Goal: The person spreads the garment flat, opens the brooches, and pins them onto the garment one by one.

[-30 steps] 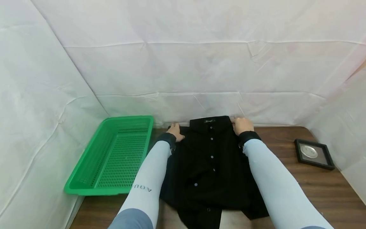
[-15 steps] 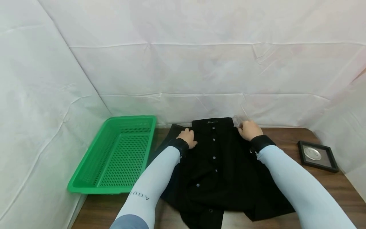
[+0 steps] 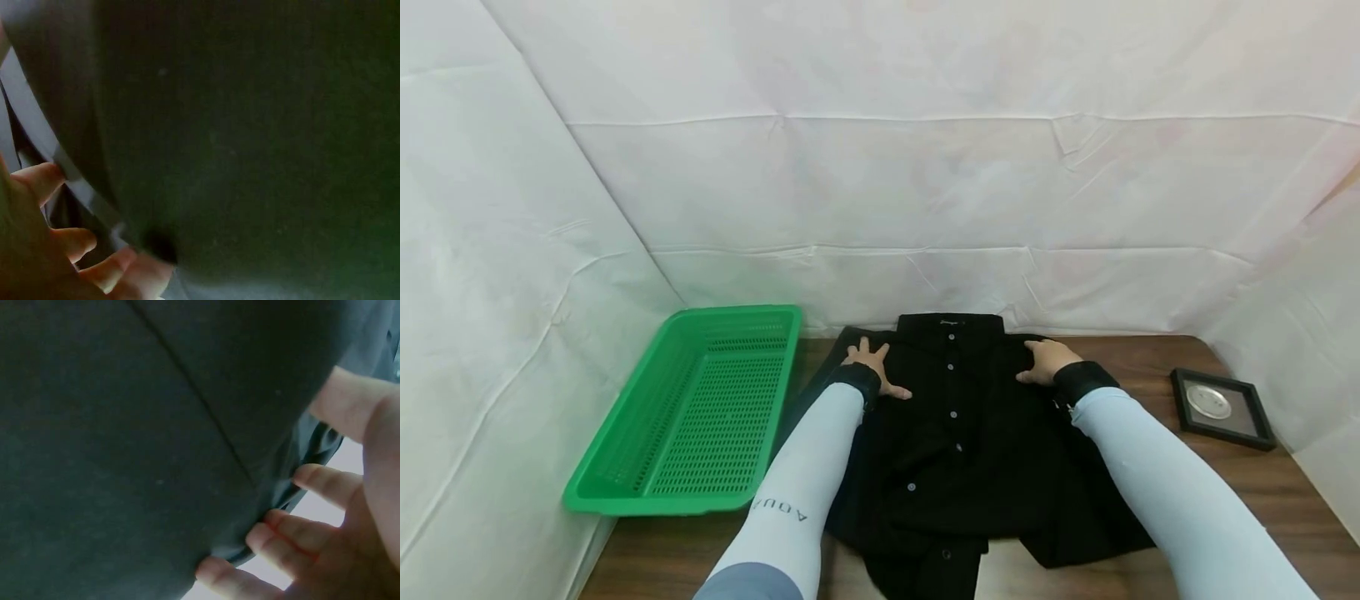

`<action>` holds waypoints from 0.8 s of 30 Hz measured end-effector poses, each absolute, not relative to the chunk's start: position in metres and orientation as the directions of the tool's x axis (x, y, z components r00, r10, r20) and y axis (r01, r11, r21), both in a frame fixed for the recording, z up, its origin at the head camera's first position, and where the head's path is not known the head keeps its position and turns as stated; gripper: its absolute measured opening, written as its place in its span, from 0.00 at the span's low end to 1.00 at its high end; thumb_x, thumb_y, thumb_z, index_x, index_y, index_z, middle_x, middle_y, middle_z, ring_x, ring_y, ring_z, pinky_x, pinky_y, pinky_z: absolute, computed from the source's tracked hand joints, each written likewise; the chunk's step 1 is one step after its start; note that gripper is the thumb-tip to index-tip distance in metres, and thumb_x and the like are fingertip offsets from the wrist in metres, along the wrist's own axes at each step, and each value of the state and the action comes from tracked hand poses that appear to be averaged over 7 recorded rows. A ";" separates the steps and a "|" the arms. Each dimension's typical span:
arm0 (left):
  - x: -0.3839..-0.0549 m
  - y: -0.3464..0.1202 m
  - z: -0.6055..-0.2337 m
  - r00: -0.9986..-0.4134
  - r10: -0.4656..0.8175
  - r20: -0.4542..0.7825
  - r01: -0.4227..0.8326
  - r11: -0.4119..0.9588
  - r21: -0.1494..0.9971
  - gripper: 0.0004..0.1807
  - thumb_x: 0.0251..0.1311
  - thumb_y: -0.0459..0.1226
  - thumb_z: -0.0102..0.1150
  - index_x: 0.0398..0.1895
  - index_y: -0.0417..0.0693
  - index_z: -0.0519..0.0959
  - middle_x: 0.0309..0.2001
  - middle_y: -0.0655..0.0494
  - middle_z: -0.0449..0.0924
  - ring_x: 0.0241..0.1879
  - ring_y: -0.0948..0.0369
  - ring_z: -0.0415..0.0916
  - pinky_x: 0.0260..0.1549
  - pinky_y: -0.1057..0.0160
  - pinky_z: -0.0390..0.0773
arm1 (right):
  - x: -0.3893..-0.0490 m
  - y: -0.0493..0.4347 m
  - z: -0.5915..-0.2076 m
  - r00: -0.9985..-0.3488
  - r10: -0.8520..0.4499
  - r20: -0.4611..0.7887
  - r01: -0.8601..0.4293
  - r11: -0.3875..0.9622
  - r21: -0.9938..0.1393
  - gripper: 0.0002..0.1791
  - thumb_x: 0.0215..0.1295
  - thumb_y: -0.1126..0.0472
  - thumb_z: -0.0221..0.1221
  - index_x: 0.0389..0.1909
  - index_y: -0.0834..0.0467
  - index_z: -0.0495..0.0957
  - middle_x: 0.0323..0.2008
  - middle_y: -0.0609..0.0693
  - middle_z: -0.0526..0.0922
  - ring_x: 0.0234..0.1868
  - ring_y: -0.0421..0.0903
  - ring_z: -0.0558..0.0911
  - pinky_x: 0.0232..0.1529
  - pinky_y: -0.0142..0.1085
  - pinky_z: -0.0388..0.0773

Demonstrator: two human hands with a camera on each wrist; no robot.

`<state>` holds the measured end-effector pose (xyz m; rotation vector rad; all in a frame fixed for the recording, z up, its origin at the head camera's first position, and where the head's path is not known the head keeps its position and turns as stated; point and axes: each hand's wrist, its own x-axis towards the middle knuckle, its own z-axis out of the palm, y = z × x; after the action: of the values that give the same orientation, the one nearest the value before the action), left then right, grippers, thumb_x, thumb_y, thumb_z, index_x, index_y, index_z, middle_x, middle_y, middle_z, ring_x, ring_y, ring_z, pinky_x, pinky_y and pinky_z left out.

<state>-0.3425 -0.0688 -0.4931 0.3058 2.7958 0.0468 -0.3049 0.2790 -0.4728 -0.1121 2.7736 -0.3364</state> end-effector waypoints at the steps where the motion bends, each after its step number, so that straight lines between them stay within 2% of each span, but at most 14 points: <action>1: -0.342 -0.070 -0.493 -0.925 0.203 -0.322 0.196 0.979 0.053 0.67 0.32 0.77 0.59 0.77 0.64 0.46 0.75 0.39 0.38 0.70 0.38 0.46 0.57 0.40 0.67 | -0.306 0.280 -0.473 -0.935 -0.115 -0.336 -0.031 0.969 -0.246 0.46 0.63 0.47 0.61 0.71 0.71 0.53 0.66 0.75 0.57 0.63 0.72 0.61 0.61 0.61 0.61; 7: -0.340 -0.073 -0.491 -0.933 0.149 -0.329 0.165 0.986 -0.022 0.70 0.26 0.82 0.54 0.77 0.69 0.42 0.73 0.34 0.43 0.69 0.40 0.47 0.56 0.43 0.69 | -0.310 0.284 -0.471 -0.922 -0.120 -0.368 -0.021 0.965 -0.262 0.49 0.62 0.44 0.61 0.73 0.67 0.49 0.69 0.75 0.48 0.65 0.74 0.57 0.61 0.63 0.59; 11: -0.341 -0.072 -0.491 -0.937 0.140 -0.320 0.153 0.988 -0.018 0.72 0.22 0.82 0.55 0.77 0.68 0.42 0.71 0.31 0.46 0.67 0.40 0.49 0.54 0.44 0.71 | -0.311 0.286 -0.468 -0.921 -0.131 -0.366 -0.022 0.957 -0.288 0.49 0.63 0.45 0.61 0.74 0.66 0.47 0.71 0.73 0.44 0.66 0.74 0.55 0.62 0.63 0.57; 17: -0.342 -0.074 -0.496 -0.937 0.105 -0.332 0.123 0.992 -0.034 0.75 0.18 0.84 0.54 0.77 0.69 0.40 0.71 0.31 0.47 0.65 0.41 0.49 0.51 0.44 0.71 | -0.312 0.286 -0.470 -0.913 -0.150 -0.379 -0.016 0.942 -0.334 0.50 0.64 0.44 0.60 0.75 0.63 0.45 0.72 0.71 0.38 0.67 0.75 0.50 0.62 0.66 0.55; 24: -0.326 -0.078 -0.477 -0.934 0.104 -0.341 0.103 0.994 0.019 0.71 0.26 0.80 0.58 0.77 0.67 0.41 0.73 0.32 0.40 0.68 0.41 0.46 0.53 0.45 0.71 | -0.324 0.291 -0.484 -0.909 -0.191 -0.371 -0.045 0.929 -0.368 0.53 0.62 0.41 0.61 0.75 0.63 0.44 0.72 0.72 0.35 0.68 0.74 0.46 0.62 0.65 0.53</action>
<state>-0.3264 -0.0783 -0.4775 0.1489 2.7893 0.0017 -0.3243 0.2909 -0.4841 -0.1708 2.6783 -0.4986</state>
